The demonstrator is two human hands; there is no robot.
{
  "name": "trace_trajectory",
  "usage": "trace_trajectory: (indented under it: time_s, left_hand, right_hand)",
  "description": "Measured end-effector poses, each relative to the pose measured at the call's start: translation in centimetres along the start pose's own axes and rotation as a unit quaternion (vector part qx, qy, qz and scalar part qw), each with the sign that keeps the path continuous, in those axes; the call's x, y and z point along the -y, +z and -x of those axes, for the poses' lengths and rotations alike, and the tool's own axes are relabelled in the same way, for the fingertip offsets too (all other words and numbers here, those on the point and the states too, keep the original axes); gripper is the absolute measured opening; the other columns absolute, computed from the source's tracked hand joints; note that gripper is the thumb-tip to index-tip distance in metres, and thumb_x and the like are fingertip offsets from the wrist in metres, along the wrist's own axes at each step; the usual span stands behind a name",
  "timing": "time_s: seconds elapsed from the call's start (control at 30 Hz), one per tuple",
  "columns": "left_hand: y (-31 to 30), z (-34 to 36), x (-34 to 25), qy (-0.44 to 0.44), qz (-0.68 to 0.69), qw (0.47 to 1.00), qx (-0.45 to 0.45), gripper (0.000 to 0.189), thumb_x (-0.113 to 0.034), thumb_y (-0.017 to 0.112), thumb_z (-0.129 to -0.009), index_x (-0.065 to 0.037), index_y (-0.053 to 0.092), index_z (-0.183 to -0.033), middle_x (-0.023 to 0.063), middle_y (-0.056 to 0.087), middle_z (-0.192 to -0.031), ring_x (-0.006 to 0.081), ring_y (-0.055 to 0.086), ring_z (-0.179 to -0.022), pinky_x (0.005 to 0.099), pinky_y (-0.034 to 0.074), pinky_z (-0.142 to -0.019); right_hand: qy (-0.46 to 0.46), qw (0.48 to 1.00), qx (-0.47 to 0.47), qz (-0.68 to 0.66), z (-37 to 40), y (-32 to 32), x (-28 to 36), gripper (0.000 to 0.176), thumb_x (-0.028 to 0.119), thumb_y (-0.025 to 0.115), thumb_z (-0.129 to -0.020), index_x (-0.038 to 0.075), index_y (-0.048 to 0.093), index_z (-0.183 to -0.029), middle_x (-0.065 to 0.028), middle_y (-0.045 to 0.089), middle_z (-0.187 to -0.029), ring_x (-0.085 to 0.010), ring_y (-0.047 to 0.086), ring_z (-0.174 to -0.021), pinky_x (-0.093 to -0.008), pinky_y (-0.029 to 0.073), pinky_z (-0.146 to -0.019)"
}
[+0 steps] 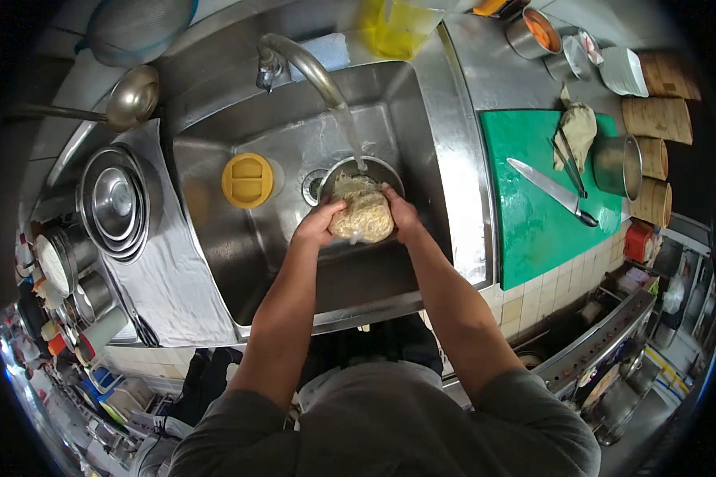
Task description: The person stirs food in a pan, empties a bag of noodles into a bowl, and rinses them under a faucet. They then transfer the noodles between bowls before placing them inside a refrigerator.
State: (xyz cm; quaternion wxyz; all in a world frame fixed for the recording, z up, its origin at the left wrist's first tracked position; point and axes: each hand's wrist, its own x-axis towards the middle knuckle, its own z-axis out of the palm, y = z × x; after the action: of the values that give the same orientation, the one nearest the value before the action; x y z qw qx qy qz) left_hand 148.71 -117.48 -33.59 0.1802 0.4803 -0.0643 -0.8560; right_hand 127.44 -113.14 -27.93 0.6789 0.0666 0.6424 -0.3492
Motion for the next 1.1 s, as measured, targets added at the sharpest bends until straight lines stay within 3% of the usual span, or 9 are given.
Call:
trace_trajectory:
  time_s: [0.13, 0.3, 0.47, 0.57, 0.73, 0.8, 0.93, 1.0, 1.1]
  left_hand:
    - [1.1, 4.0, 0.8, -0.024, 0.046, 0.998, 0.043, 0.050, -0.018, 0.061, -0.095, -0.002, 0.047, -0.140, 0.0147, 0.061, -0.132, 0.0285, 0.063, -0.118, 0.0456, 0.050, -0.103]
    - [0.1, 4.4, 2.8, 0.013, 0.113, 0.990, 0.083, 0.055, -0.025, 0.057, -0.093, -0.003, 0.046, -0.142, 0.0149, 0.062, -0.130, 0.0310, 0.062, -0.118, 0.0483, 0.051, -0.102]
    - [-0.6, 4.3, 0.7, -0.081, 0.050, 0.994, 0.054, 0.049, -0.013, 0.055, -0.081, 0.001, 0.057, -0.128, 0.0154, 0.067, -0.117, 0.0299, 0.066, -0.108, 0.0462, 0.054, -0.097]
    - [3.7, 6.9, -1.0, -0.067, 0.068, 0.995, 0.035, 0.061, -0.037, 0.063, -0.093, -0.003, 0.048, -0.141, 0.0163, 0.065, -0.123, 0.0305, 0.067, -0.108, 0.0455, 0.056, -0.093]
    - [6.2, 7.4, -0.2, -0.056, -0.083, 0.995, 0.030, 0.076, -0.030, 0.079, -0.086, -0.003, 0.041, -0.147, 0.0163, 0.064, -0.127, 0.0276, 0.066, -0.113, 0.0416, 0.055, -0.095]
    - [7.1, 8.1, -0.3, -0.004, -0.132, 0.991, -0.036, 0.082, -0.024, 0.077, -0.087, -0.004, 0.032, -0.153, 0.0168, 0.060, -0.133, 0.0283, 0.065, -0.115, 0.0410, 0.055, -0.095]
    - [5.3, 6.4, 1.7, 0.018, -0.086, 0.996, 0.020, 0.081, -0.022, 0.070, -0.093, -0.007, 0.024, -0.157, 0.0185, 0.054, -0.138, 0.0280, 0.063, -0.118, 0.0410, 0.056, -0.095]
    - [4.9, 5.9, 3.1, 0.081, 0.015, 0.995, -0.059, 0.074, -0.022, 0.060, -0.099, -0.011, 0.020, -0.160, 0.0184, 0.051, -0.142, 0.0271, 0.061, -0.119, 0.0401, 0.056, -0.093]
    - [2.6, 4.6, 3.6, 0.056, -0.005, 0.998, -0.039, 0.067, -0.026, 0.050, -0.103, -0.017, 0.019, -0.161, 0.0150, 0.051, -0.143, 0.0261, 0.060, -0.120, 0.0402, 0.055, -0.094]
  right_hand:
    - [-0.086, 0.996, -0.033, -0.005, 2.0, -0.4, -1.2, 0.051, 0.042, 0.068, -0.094, -0.001, 0.056, -0.118, -0.0118, 0.068, -0.105, -0.0223, 0.069, -0.095, -0.0390, 0.057, -0.086]
    - [-0.049, 0.998, 0.019, -0.043, 0.5, -2.9, -1.6, 0.047, 0.040, 0.069, -0.093, 0.005, 0.055, -0.121, -0.0093, 0.068, -0.108, -0.0218, 0.069, -0.095, -0.0369, 0.058, -0.080]
    - [0.007, 0.998, 0.025, 0.053, 0.1, -2.9, -1.1, 0.057, 0.037, 0.067, -0.090, 0.005, 0.051, -0.135, -0.0107, 0.065, -0.122, -0.0247, 0.064, -0.110, -0.0501, 0.054, -0.087]
    - [-0.019, 0.996, -0.065, 0.066, 4.6, -0.3, 0.4, 0.056, 0.029, 0.070, -0.090, 0.002, 0.051, -0.135, -0.0128, 0.065, -0.122, -0.0256, 0.065, -0.110, -0.0458, 0.056, -0.087]
    - [-0.058, 0.998, -0.016, 0.000, 4.3, -0.7, -0.4, 0.055, 0.017, 0.074, -0.088, 0.003, 0.046, -0.133, -0.0160, 0.063, -0.121, -0.0282, 0.068, -0.103, -0.0429, 0.060, -0.079]
    - [-0.035, 0.999, -0.016, -0.009, 3.3, -1.1, -1.3, 0.051, 0.014, 0.075, -0.088, 0.007, 0.045, -0.129, -0.0155, 0.063, -0.118, -0.0278, 0.069, -0.098, -0.0430, 0.061, -0.075]
    - [-0.091, 0.987, -0.102, -0.089, 2.1, 0.1, -2.2, 0.055, 0.002, 0.072, -0.088, -0.002, 0.042, -0.133, -0.0215, 0.062, -0.121, -0.0327, 0.069, -0.100, -0.0448, 0.062, -0.077]
    - [-0.083, 0.981, -0.120, -0.125, 1.5, 0.5, -2.1, 0.059, -0.001, 0.071, -0.087, -0.008, 0.040, -0.136, -0.0247, 0.060, -0.125, -0.0357, 0.068, -0.102, -0.0461, 0.062, -0.078]
    - [-0.075, 0.977, -0.118, -0.162, -0.2, 0.4, -2.7, 0.054, 0.000, 0.074, -0.085, -0.012, 0.046, -0.130, -0.0254, 0.062, -0.120, -0.0358, 0.069, -0.097, -0.0455, 0.062, -0.076]
